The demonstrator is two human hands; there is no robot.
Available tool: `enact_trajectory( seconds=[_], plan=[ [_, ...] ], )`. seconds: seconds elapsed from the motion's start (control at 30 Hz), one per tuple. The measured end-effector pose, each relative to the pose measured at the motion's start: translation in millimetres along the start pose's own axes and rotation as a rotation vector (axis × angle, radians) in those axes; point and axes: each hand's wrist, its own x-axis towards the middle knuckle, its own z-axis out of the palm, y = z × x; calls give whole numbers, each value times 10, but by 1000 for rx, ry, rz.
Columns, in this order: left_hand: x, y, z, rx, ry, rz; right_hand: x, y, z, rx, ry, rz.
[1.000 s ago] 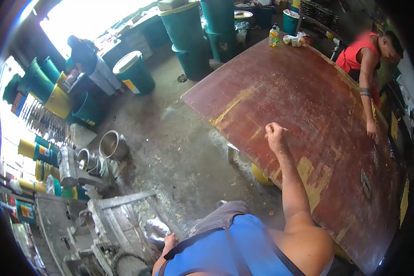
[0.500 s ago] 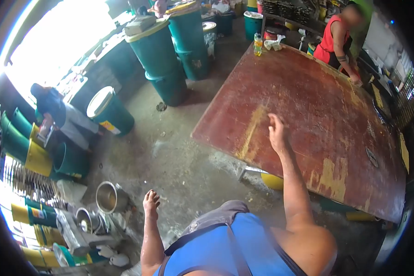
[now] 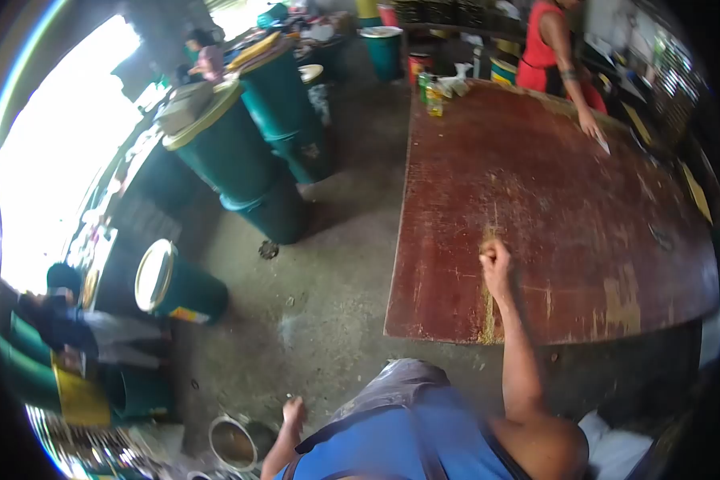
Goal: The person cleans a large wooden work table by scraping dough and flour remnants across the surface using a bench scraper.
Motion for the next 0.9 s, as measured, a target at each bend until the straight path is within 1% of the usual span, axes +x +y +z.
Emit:
enact_trajectory(
  seconds=[0.03,0.07,0.1,0.13,0.17,0.2,0.23,0.3,0.37,0.43,0.5,0.53,0.57,0.63,0.67,0.77,0.8,0.83,0.87,0.9],
  plan=[
    [-67,-113,-137,-10,-83,-98,77,-100,102,54,-45,100],
    [-281,-85,-249,79,-114,66,150,-255,196,25,-50,137],
    [-210,10,-284,67,-140,9,227,-412,288,-4,-54,169],
    [-85,99,-277,45,-152,-70,287,-509,375,-63,-21,103],
    [97,229,-293,9,-156,-138,363,-596,482,-122,8,32],
    [290,356,-303,-22,-159,-194,413,-673,599,-60,15,36],
    [510,491,-340,-40,-164,-225,463,-715,725,-45,-58,140],
    [978,799,-473,-64,-173,-244,558,-866,934,-134,-121,177],
    [1419,1086,-636,-90,-178,-244,620,-903,1165,-137,-108,193],
    [1861,1444,-852,-112,-176,-217,612,-1062,1410,-127,-102,206],
    [2281,1839,-1001,-134,-176,-180,683,-1363,1610,-197,-2,284],
    [2492,2054,-1057,-151,-177,-153,743,-1389,1704,-177,-113,338],
    [2692,2281,-1079,-159,-184,-121,793,-1436,1798,-187,-98,337],
    [3089,2766,-1077,-161,-214,-38,919,-1536,1958,-87,-84,356],
    [3307,3025,-1011,-148,-230,8,992,-1598,2005,-133,-109,405],
    [3741,3845,-700,-33,-257,93,1166,-1712,2150,-149,-71,442],
    [3910,4042,-559,-32,-263,92,1228,-1682,2230,-185,-18,434],
    [4066,4224,-399,23,-310,135,1293,-1644,2282,-192,-16,437],
    [4203,4434,-214,77,-362,183,1381,-1588,2306,-159,25,453],
    [4351,4624,-11,75,-376,185,1486,-1516,2317,-128,68,464]
  ],
)
